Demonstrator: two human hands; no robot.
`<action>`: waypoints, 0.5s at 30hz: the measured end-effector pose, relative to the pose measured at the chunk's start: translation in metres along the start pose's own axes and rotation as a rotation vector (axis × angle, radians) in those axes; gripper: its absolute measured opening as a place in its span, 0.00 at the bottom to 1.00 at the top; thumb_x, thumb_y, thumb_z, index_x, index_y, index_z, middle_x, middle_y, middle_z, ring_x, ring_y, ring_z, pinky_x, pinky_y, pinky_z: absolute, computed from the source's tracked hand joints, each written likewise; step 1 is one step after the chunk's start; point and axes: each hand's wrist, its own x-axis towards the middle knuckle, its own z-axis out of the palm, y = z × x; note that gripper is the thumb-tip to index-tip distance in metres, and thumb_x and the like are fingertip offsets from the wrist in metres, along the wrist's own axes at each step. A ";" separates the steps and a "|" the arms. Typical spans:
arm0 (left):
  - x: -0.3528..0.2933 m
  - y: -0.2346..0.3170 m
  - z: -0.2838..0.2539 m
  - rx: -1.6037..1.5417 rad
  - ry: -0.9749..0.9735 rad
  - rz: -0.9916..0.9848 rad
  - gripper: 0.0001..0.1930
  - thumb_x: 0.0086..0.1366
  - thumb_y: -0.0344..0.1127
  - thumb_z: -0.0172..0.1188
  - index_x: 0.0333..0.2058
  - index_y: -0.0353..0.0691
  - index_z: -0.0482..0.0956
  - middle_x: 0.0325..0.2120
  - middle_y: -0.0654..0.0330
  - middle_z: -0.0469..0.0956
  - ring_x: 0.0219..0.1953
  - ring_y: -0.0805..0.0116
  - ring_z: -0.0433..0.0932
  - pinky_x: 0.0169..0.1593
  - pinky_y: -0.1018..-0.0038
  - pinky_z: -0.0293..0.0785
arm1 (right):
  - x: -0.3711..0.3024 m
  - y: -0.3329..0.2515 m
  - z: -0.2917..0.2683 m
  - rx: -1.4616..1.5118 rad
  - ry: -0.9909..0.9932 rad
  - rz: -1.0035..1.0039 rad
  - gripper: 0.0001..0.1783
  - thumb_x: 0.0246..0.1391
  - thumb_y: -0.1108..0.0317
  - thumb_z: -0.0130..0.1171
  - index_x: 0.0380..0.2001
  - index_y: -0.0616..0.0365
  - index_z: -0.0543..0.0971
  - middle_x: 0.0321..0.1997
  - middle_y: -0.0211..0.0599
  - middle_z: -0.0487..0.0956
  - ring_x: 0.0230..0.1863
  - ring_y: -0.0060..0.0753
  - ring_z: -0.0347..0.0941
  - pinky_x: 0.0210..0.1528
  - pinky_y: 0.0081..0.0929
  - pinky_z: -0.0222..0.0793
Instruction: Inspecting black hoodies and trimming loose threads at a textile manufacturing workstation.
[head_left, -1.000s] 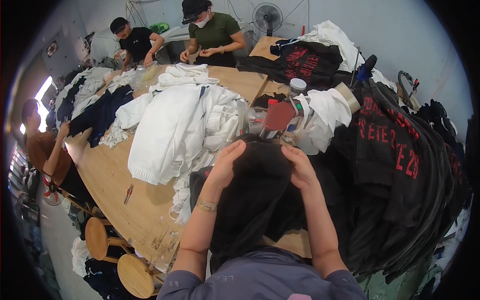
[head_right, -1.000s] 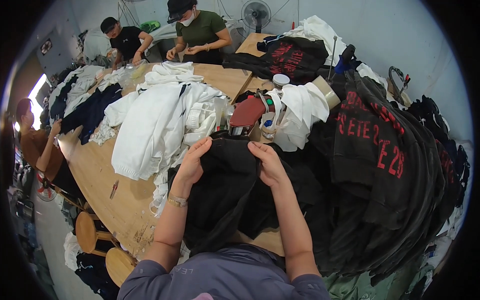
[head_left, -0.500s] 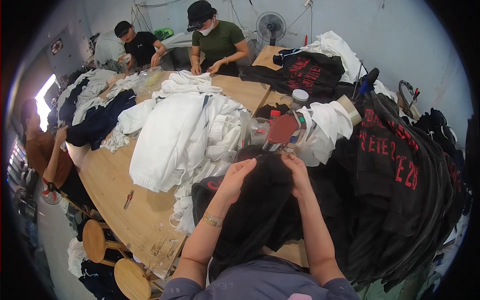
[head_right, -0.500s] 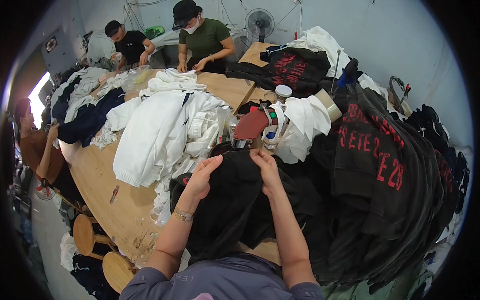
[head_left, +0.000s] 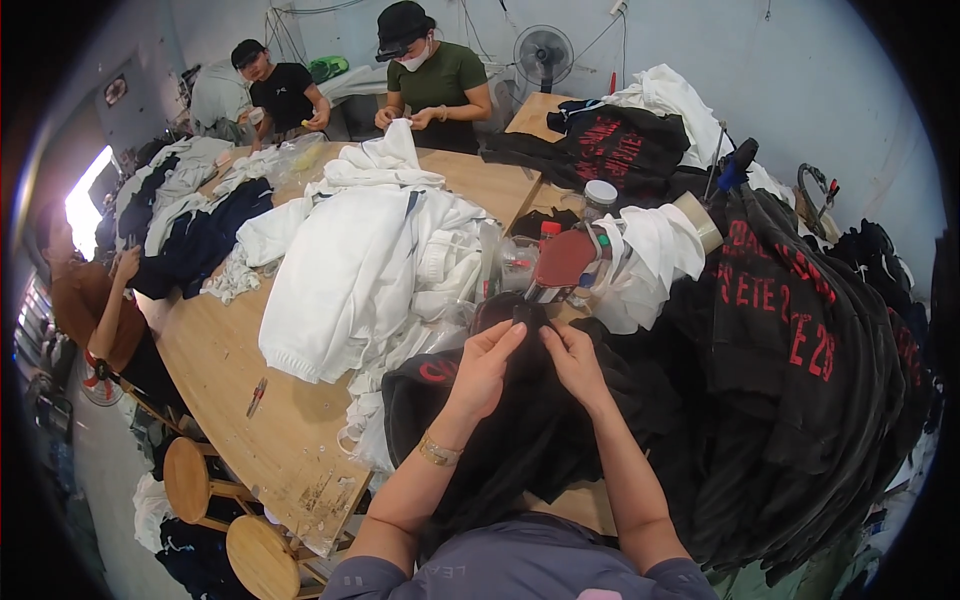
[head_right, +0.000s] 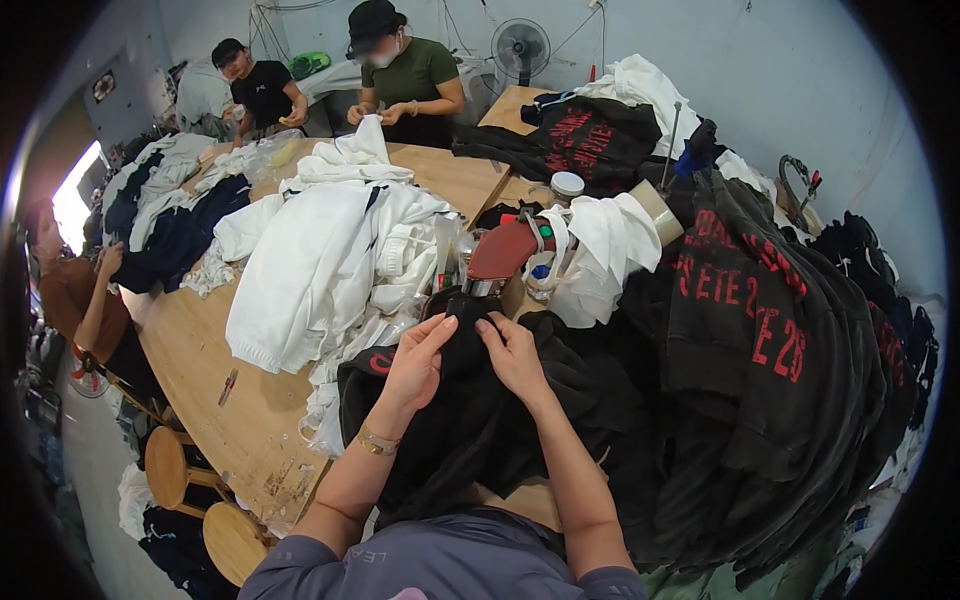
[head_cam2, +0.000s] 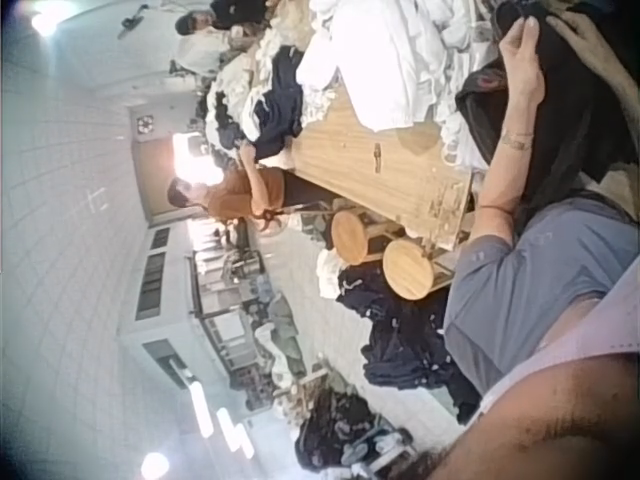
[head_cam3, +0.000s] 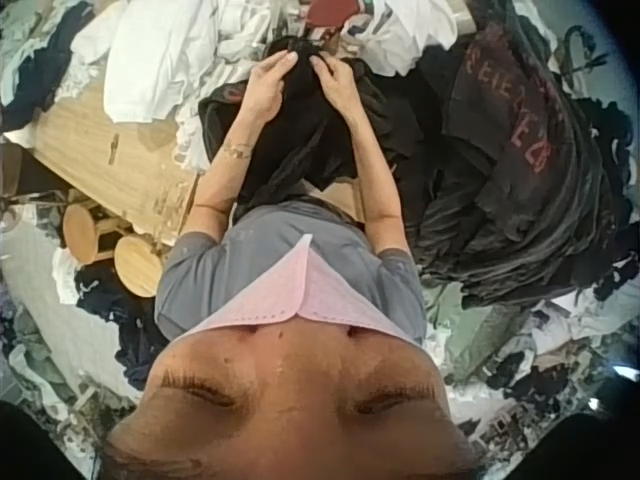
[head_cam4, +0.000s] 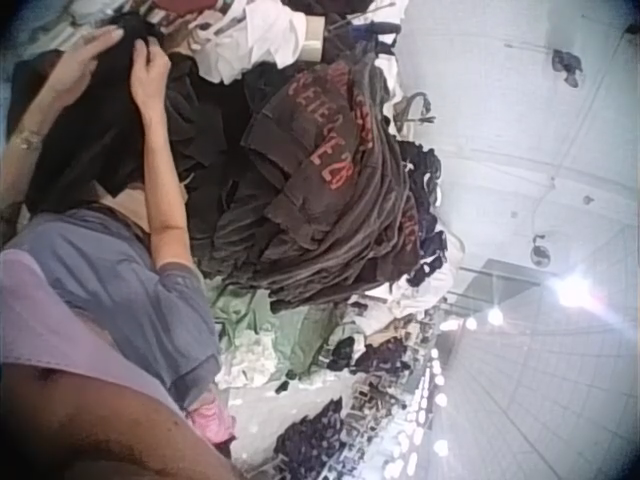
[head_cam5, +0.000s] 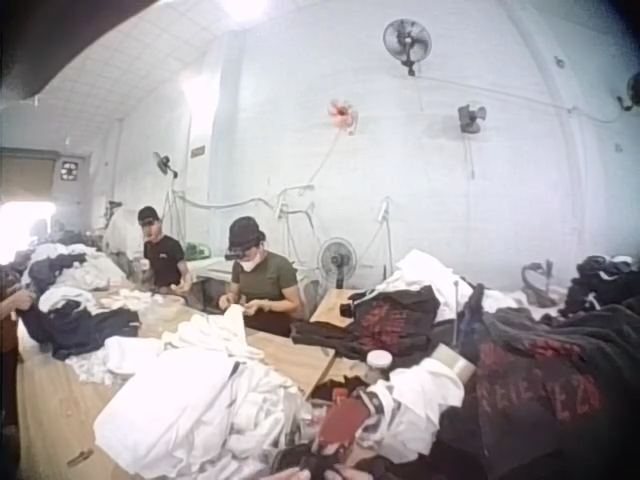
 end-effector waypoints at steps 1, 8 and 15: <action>0.001 -0.001 0.001 0.053 0.012 0.045 0.13 0.66 0.32 0.55 0.46 0.32 0.77 0.41 0.63 0.79 0.40 0.80 0.74 0.46 0.83 0.69 | 0.001 0.004 0.001 0.001 -0.001 -0.001 0.16 0.59 0.64 0.53 0.35 0.71 0.73 0.19 0.39 0.71 0.24 0.21 0.65 0.29 0.22 0.62; 0.004 0.001 0.011 0.142 -0.011 0.083 0.14 0.64 0.29 0.56 0.48 0.30 0.76 0.42 0.60 0.78 0.42 0.80 0.73 0.49 0.82 0.68 | 0.004 0.008 0.005 0.442 -0.040 0.109 0.16 0.63 0.63 0.48 0.37 0.68 0.75 0.28 0.23 0.75 0.30 0.12 0.65 0.34 0.15 0.62; 0.010 0.000 0.021 0.250 -0.041 0.118 0.13 0.64 0.28 0.57 0.46 0.29 0.76 0.38 0.64 0.78 0.38 0.82 0.74 0.44 0.84 0.69 | 0.001 0.014 0.000 0.861 -0.040 0.266 0.15 0.64 0.61 0.48 0.41 0.63 0.76 0.38 0.29 0.79 0.38 0.16 0.74 0.42 0.14 0.67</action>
